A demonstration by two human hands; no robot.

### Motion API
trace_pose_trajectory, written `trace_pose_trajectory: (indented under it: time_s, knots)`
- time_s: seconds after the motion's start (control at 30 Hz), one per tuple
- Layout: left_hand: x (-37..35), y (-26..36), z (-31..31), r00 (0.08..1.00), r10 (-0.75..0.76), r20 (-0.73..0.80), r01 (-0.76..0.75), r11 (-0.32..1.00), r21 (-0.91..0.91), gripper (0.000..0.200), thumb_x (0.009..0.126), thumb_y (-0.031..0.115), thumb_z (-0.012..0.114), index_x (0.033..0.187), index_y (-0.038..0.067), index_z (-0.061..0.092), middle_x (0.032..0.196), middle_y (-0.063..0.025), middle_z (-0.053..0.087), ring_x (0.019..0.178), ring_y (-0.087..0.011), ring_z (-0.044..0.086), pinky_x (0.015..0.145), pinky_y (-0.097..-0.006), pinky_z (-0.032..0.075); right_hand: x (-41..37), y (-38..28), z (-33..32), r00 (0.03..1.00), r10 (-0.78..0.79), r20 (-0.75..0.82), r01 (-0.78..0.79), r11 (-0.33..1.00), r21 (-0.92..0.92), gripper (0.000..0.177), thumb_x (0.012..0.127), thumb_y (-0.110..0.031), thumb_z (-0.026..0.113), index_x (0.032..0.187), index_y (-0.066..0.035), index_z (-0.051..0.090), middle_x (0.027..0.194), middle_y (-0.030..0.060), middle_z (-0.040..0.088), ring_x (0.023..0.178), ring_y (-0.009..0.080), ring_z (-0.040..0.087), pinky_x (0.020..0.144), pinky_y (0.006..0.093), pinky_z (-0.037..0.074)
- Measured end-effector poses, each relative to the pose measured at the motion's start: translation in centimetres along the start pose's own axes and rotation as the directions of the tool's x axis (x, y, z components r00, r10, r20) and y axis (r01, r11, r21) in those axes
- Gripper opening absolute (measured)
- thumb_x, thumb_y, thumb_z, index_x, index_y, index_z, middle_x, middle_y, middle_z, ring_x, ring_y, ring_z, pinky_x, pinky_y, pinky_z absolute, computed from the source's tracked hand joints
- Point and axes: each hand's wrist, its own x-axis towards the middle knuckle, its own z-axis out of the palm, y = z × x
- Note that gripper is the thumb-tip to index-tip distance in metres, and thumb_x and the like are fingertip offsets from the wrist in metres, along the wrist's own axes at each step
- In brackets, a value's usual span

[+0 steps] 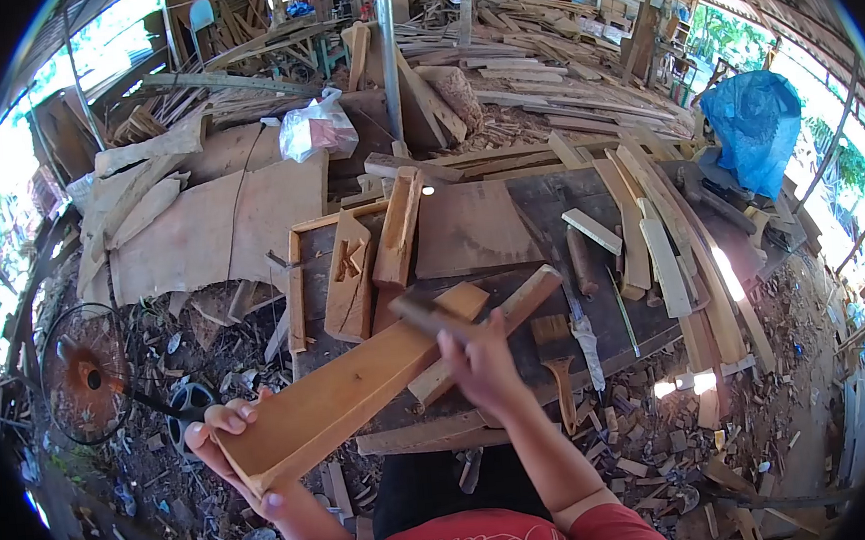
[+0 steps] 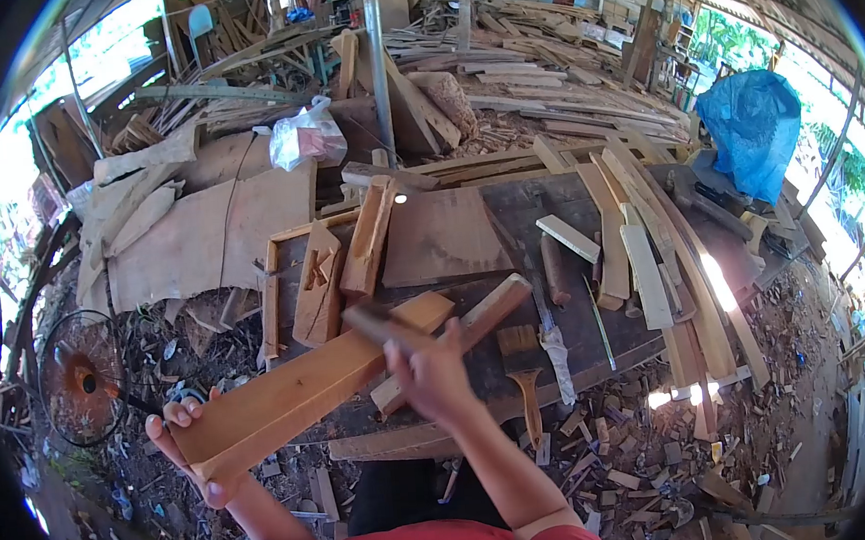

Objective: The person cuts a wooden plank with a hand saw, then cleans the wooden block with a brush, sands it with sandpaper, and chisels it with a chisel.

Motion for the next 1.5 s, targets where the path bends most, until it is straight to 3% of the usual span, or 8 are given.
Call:
trace_pose_trajectory:
  time_s: [0.2,0.37,0.63,0.67,0.73,0.83,0.93,1.5]
  knots:
    - [-0.5,0.2,0.5,0.993,-0.003,-0.118,0.002,1.0,-0.001,0.1,0.054,0.024,0.08,0.137,0.017,0.023,0.107,-0.0106,0.046,0.11,-0.0256,0.047,0.099,-0.0495,0.036,3.0,2.4,-1.2,0.918,0.35,0.185,-0.31,0.927,-0.212,0.043,0.093,-0.033,0.034,0.106,-0.001,0.06,0.076,0.0178,0.064,0.081,0.0332,0.062,0.102,0.0587,0.014]
    - [-0.2,0.1,0.6,0.991,0.012,-0.13,-0.014,1.0,-0.016,0.101,0.056,0.024,0.078,0.139,0.018,0.02,0.107,-0.0112,0.045,0.109,-0.0256,0.048,0.098,-0.0493,0.038,-2.3,-6.0,-0.2,0.963,-0.196,-0.185,0.229,0.957,0.178,0.028,0.09,-0.021,0.045,0.104,-0.002,0.061,0.071,0.0144,0.062,0.078,0.0328,0.061,0.107,0.0494,0.008]
    - [-1.0,-0.2,0.4,0.992,-0.042,-0.117,0.039,0.999,-0.026,0.106,0.054,0.021,0.079,0.14,0.017,0.018,0.106,-0.0114,0.044,0.108,-0.0266,0.047,0.098,-0.0511,0.036,1.6,1.3,-0.7,0.948,0.316,-0.024,-0.317,0.949,-0.008,0.042,0.093,-0.033,0.036,0.096,0.0,0.062,0.06,0.0149,0.058,0.069,0.0335,0.061,0.1,0.0527,0.023]
    - [-0.9,-0.2,0.4,0.992,-0.042,-0.12,0.038,0.999,-0.033,0.106,0.055,0.02,0.079,0.14,0.017,0.017,0.105,-0.011,0.044,0.108,-0.0263,0.046,0.098,-0.0512,0.037,1.3,-1.7,-2.6,0.875,0.403,0.268,-0.448,0.884,0.136,0.035,0.091,-0.028,0.039,0.104,-0.003,0.06,0.076,0.0169,0.063,0.079,0.0321,0.062,0.103,0.0548,0.016]
    - [-0.7,-0.4,0.5,0.989,-0.043,-0.139,0.038,0.999,-0.037,0.106,0.055,0.021,0.079,0.14,0.017,0.017,0.104,-0.0108,0.044,0.108,-0.0261,0.046,0.098,-0.0514,0.037,-2.1,-4.8,-1.6,0.993,-0.113,0.032,0.104,0.97,0.219,0.031,0.088,-0.019,0.045,0.115,-0.006,0.055,0.093,0.0151,0.063,0.091,0.0284,0.06,0.1,0.0581,0.016]
    - [-0.4,-0.7,0.6,0.991,-0.039,-0.128,0.039,0.999,-0.007,0.102,0.057,0.026,0.08,0.139,0.015,0.02,0.106,-0.0108,0.044,0.109,-0.0258,0.046,0.096,-0.0488,0.038,-2.8,-4.1,-1.1,0.969,-0.244,-0.035,0.246,0.942,0.229,0.03,0.086,-0.014,0.047,0.114,-0.007,0.055,0.1,0.0156,0.062,0.094,0.0271,0.058,0.101,0.0536,0.018]
    - [0.1,-0.7,1.9,0.952,-0.165,-0.259,0.232,0.939,0.256,0.082,0.067,0.04,0.071,0.131,0.007,0.032,0.115,-0.0102,0.043,0.114,-0.0253,0.042,0.097,-0.0423,0.035,0.3,-0.6,-1.1,0.879,0.463,0.114,-0.469,0.794,0.388,0.033,0.09,-0.02,0.042,0.117,-0.005,0.053,0.101,0.0145,0.063,0.098,0.0326,0.057,0.103,0.0535,0.016]
    - [0.0,-0.5,1.6,0.8,-0.291,-0.524,0.426,0.891,0.156,0.082,0.075,0.017,0.07,0.139,0.005,0.021,0.117,-0.0059,0.049,0.111,-0.02,0.047,0.096,-0.0381,0.036,4.5,4.6,1.2,0.978,0.193,-0.075,-0.19,0.981,0.037,0.046,0.095,-0.036,0.027,0.127,-0.006,0.045,0.13,0.0153,0.045,0.122,0.0332,0.04,0.101,0.0616,0.01]
